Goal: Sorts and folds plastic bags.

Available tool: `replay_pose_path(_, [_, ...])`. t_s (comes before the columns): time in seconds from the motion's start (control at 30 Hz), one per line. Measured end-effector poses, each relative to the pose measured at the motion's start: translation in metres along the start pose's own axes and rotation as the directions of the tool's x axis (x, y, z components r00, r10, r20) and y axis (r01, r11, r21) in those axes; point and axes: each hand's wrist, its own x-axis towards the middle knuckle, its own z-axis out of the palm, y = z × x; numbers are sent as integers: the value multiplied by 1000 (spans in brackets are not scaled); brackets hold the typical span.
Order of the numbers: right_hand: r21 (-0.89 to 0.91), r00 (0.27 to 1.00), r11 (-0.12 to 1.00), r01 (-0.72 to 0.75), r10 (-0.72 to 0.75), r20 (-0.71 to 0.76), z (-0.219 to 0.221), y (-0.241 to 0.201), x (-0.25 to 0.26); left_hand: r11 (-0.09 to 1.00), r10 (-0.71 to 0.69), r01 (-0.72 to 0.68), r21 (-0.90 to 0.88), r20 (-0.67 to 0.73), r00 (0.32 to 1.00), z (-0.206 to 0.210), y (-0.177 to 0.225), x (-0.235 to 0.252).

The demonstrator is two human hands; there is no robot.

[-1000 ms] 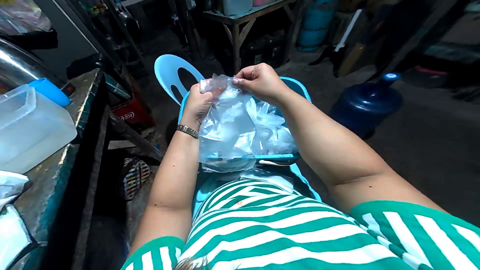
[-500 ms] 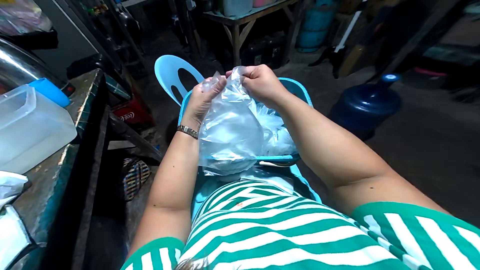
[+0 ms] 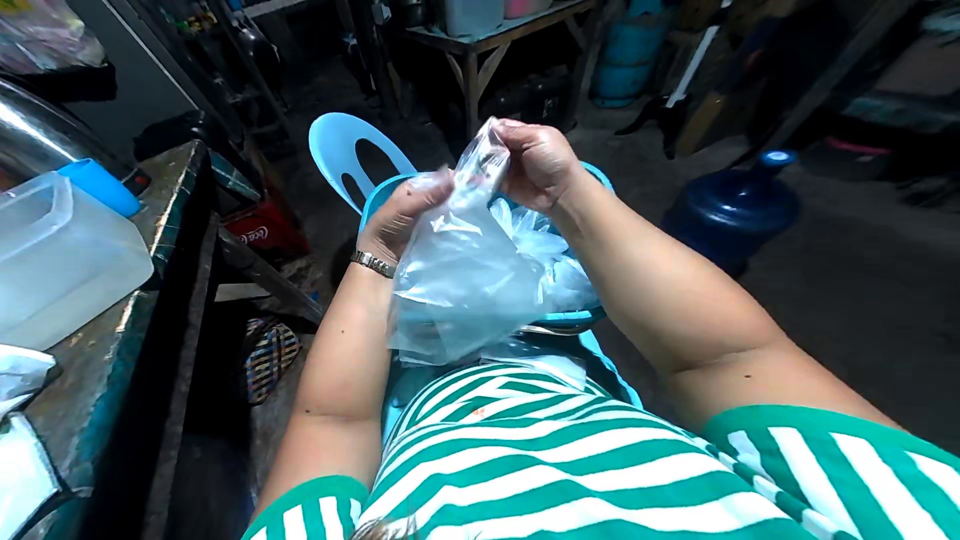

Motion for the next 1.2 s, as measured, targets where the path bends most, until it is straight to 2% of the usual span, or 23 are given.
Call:
replay_pose_path(0.07, [-112, 997, 991, -78, 79, 2, 4, 3, -1, 996, -18, 14, 85, 48, 999, 1, 2, -1])
replay_pose_path(0.13, [-288, 982, 950, -118, 154, 106, 2, 4, -4, 998, 48, -47, -32, 25, 999, -2, -1, -3])
replay_pose_path(0.2, [-385, 910, 922, -39, 192, 367, -8, 3, -8, 969, 101, -103, -226, -18, 995, -6, -2, -1])
replay_pose_path(0.27, [-273, 797, 959, 71, 110, 594, -13, 4, -6, 920, 156, -145, -363, 0, 988, -12, -5, 3])
replay_pose_path(0.3, [-198, 784, 976, 95, 49, 618, -14, 6, -6, 914, 177, -163, -372, 2, 984, -15, -7, 5])
replay_pose_path(0.37, [-51, 841, 992, 113, -68, 536, -15, 8, -6, 922, 182, -179, -342, -24, 983, -16, -8, 2])
replay_pose_path(0.47, [90, 912, 993, 78, -107, 396, -10, 4, -4, 987, 101, -102, -121, -13, 995, -9, -5, -3])
replay_pose_path(0.53, [16, 938, 1000, 15, -19, 347, -6, 3, -5, 997, 68, -68, -22, 30, 997, -6, -2, -7])
replay_pose_path(0.63, [-229, 948, 970, -80, 145, 284, 0, 2, -8, 979, 202, -202, 18, 21, 979, -9, -3, -15])
replay_pose_path(0.7, [-346, 916, 937, -56, 186, 355, -4, 0, -10, 967, 254, -254, -6, 64, 965, -18, -6, -13])
replay_pose_path(0.77, [-380, 835, 922, 69, 155, 528, -10, 3, -9, 981, 196, -196, 8, 45, 980, -16, -5, -9])
replay_pose_path(0.83, [-363, 715, 923, 130, 166, 679, -15, 6, -5, 990, 117, -113, 83, -47, 992, -9, -3, -1])
replay_pose_path(0.87, [-392, 696, 908, 145, 189, 693, -16, 5, -6, 985, 103, -83, 152, -134, 986, -5, -4, 3])
replay_pose_path(0.93, [-452, 716, 878, 158, 214, 665, -17, 1, -9, 943, 149, -32, 331, -336, 930, 3, -5, 11])
replay_pose_path(1.0, [-449, 798, 873, 192, 127, 589, -19, -3, -10, 892, 217, 12, 452, -452, 865, 4, -4, 15])
replay_pose_path(1.1, [-461, 941, 848, 261, -116, 319, -15, -7, -5, 876, 204, 57, 478, -476, 855, 1, -4, 17])
replay_pose_path(1.13, [-493, 957, 825, 277, -192, 217, -14, -7, -3, 883, 183, 61, 466, -460, 869, 0, -4, 18])
replay_pose_path(1.2, [-536, 933, 769, 348, -340, 119, -16, -5, 4, 892, 205, 10, 452, -424, 882, -5, -5, 18])
